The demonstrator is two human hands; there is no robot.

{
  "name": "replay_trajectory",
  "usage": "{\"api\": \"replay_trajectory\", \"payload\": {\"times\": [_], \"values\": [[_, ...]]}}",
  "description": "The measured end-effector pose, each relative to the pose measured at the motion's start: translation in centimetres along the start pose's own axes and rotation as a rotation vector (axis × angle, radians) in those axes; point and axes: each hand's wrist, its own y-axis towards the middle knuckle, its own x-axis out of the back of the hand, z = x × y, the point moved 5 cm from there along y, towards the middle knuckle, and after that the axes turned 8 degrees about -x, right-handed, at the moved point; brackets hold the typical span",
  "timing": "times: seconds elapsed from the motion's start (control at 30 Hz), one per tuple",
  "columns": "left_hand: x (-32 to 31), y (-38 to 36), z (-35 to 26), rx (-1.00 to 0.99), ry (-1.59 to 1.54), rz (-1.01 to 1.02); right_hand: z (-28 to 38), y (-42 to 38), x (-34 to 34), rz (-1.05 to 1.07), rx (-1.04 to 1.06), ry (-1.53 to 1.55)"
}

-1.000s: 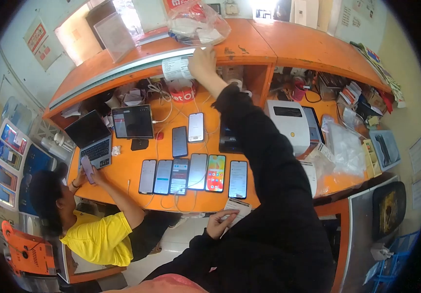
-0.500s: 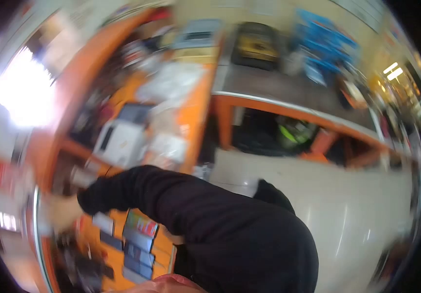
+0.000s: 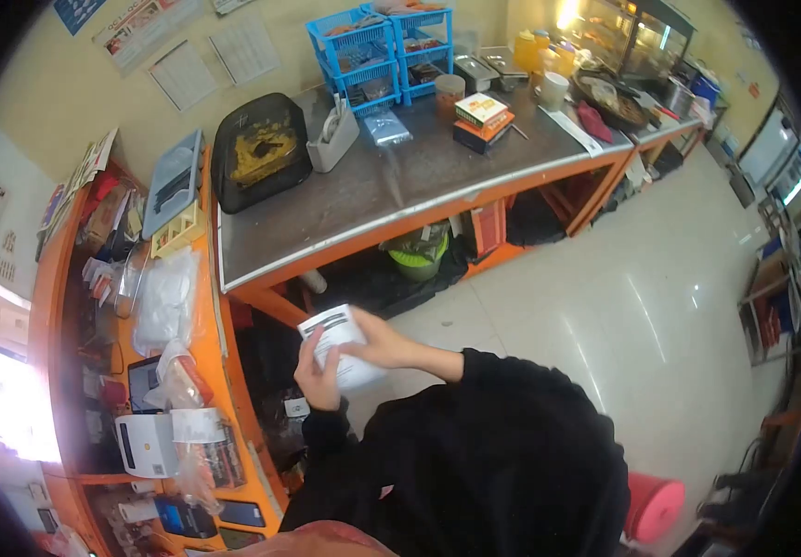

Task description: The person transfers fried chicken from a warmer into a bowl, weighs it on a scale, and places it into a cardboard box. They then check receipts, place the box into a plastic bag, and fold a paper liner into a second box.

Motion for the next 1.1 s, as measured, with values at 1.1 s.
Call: {"api": "replay_trajectory", "payload": {"times": [1.1], "values": [[-13.3, 43.3, 28.8, -0.146, 0.881, 0.001, -13.2, 37.0, 29.3, -0.965, -0.219, -0.387]]}}
